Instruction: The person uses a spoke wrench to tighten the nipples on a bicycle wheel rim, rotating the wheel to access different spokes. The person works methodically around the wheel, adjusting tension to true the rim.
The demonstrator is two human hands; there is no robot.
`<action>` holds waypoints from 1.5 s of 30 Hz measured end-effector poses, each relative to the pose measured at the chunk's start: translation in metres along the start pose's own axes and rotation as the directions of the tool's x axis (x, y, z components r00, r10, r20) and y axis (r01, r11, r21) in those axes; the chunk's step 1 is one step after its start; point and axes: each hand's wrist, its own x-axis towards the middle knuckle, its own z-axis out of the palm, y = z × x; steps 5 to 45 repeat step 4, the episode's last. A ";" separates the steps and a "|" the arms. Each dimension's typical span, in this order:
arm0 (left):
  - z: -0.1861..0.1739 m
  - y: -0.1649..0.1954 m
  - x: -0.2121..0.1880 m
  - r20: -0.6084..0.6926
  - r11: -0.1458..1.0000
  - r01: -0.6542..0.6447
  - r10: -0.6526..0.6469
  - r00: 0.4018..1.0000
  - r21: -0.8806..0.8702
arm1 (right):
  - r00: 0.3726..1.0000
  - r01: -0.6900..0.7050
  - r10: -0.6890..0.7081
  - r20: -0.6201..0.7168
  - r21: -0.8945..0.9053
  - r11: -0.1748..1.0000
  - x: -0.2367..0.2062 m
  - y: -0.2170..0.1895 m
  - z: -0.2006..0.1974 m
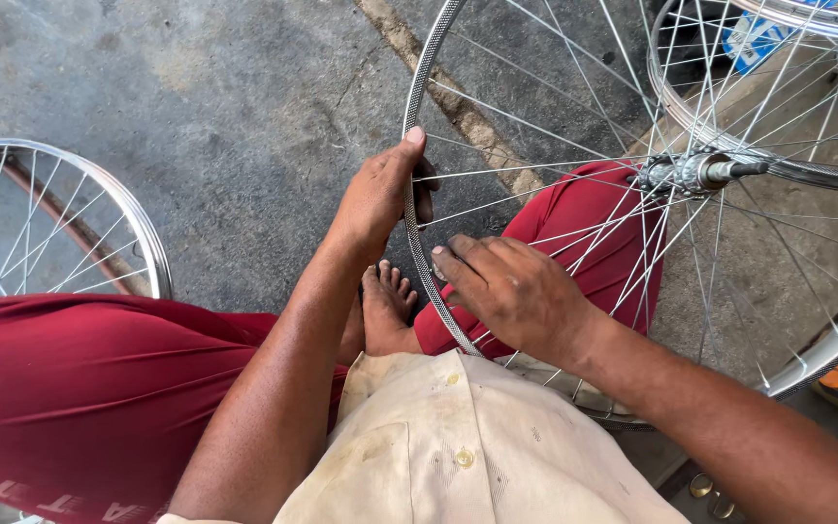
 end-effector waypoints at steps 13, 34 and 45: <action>0.007 0.001 0.004 0.019 0.999 -0.031 0.031 0.999 -0.027 | 0.999 0.036 -0.036 0.009 -0.095 0.995 -0.001 0.001 0.000; 0.007 0.001 0.004 0.019 0.999 -0.031 0.031 0.999 -0.027 | 0.999 0.036 -0.036 0.009 -0.095 0.995 -0.001 0.001 0.000; 0.007 0.001 0.004 0.019 0.999 -0.031 0.031 0.999 -0.027 | 0.999 0.036 -0.036 0.009 -0.095 0.995 -0.001 0.001 0.000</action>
